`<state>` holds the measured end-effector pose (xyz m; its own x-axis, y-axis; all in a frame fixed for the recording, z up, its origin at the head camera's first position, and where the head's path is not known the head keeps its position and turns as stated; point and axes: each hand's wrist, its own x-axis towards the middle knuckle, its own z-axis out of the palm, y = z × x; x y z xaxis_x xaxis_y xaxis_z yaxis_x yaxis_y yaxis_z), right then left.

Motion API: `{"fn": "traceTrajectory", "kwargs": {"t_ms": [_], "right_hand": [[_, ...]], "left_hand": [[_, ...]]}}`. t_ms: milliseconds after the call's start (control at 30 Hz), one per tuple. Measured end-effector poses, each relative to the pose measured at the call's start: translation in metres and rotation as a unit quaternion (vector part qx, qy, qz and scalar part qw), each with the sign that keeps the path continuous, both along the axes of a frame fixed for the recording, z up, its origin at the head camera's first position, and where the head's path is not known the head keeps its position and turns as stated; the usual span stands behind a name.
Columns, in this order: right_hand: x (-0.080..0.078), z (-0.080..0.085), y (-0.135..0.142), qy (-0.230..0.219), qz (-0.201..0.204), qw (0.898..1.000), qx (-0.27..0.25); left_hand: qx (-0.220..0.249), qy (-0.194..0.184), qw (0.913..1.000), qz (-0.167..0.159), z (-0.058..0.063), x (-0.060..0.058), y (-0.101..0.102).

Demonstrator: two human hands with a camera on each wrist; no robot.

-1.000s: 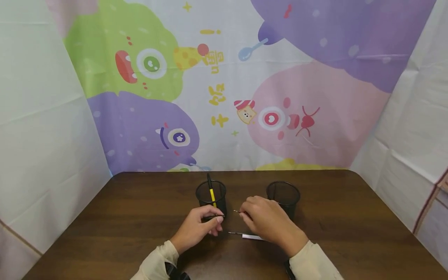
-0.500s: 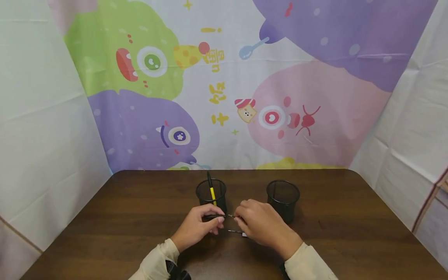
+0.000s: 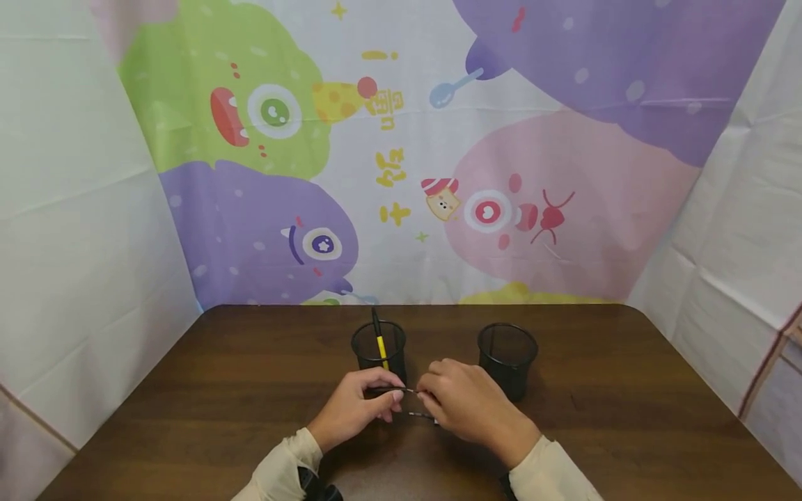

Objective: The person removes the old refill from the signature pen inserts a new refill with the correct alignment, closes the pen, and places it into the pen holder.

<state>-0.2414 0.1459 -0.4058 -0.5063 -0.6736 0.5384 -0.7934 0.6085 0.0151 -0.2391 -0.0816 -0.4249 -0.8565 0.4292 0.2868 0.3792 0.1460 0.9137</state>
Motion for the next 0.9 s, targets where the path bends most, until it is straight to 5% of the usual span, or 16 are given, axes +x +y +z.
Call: {"fn": "traceTrajectory", "kwargs": {"t_ms": [900], "right_hand": [[0.0035, -0.0043, -0.0057, 0.002, 0.009, 1.000, 0.007]], "left_hand": [[-0.032, 0.028, 0.9990, -0.016, -0.0005, 0.0003, -0.0022]]}}
